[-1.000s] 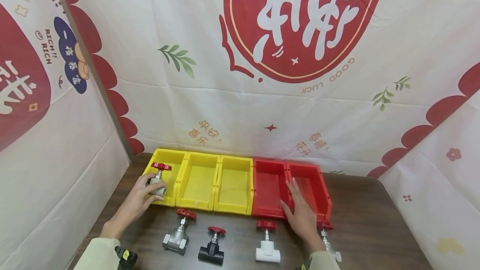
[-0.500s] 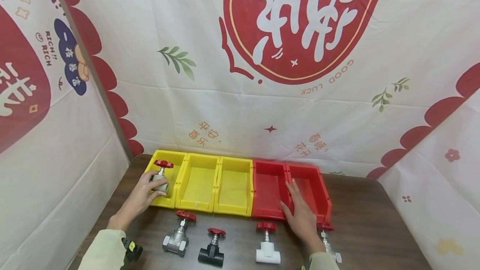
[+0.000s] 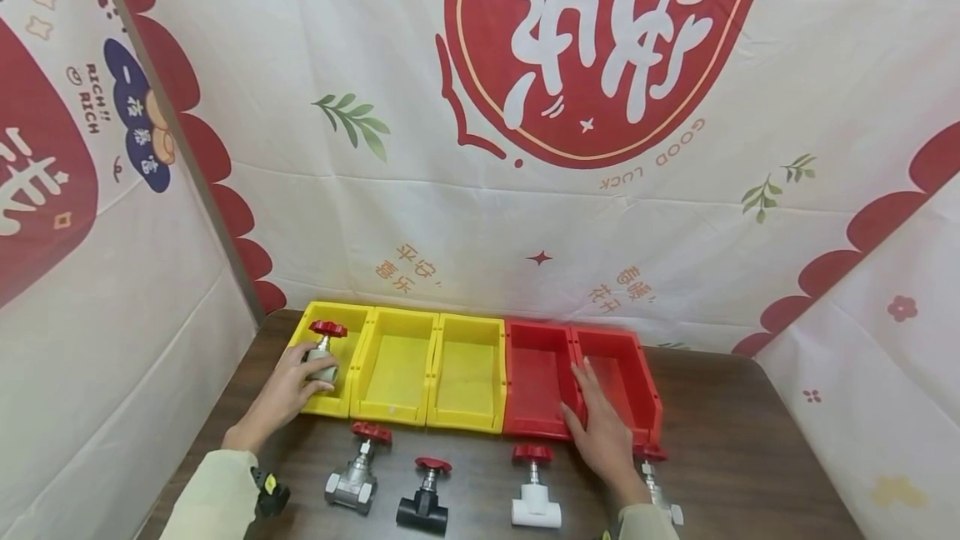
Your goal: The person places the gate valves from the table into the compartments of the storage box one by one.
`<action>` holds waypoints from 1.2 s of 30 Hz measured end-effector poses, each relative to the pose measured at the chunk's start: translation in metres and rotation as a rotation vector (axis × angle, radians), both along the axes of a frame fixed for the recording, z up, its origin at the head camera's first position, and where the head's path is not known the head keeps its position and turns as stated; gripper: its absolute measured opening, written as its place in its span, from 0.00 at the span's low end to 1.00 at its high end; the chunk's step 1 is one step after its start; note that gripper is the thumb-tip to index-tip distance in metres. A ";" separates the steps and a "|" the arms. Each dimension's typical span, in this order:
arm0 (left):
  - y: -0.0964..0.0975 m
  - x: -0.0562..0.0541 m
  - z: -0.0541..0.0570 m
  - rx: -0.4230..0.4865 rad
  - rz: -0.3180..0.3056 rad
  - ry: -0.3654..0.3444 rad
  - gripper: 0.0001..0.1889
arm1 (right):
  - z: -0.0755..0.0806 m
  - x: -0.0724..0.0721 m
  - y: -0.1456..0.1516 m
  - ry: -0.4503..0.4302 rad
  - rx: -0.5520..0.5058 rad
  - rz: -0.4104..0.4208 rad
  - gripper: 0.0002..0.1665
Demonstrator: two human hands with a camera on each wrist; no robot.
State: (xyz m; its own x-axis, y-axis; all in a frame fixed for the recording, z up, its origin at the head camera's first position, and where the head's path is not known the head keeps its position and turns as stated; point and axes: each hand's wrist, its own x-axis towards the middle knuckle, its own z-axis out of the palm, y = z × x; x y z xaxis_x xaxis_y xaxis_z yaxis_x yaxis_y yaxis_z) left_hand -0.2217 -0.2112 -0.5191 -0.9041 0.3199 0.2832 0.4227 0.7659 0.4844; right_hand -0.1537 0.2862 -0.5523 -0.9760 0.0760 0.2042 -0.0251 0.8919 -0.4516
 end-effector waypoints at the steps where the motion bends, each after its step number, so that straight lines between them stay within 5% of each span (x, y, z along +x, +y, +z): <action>1: 0.001 0.000 -0.001 0.002 0.005 -0.005 0.18 | 0.000 0.000 0.000 0.000 0.000 -0.002 0.58; 22: 0.005 -0.004 -0.017 -0.030 0.003 -0.010 0.18 | -0.002 -0.001 0.000 -0.002 0.003 -0.015 0.58; 36: 0.006 -0.011 -0.017 -0.037 0.029 -0.138 0.19 | 0.000 -0.001 0.000 0.005 0.009 -0.011 0.57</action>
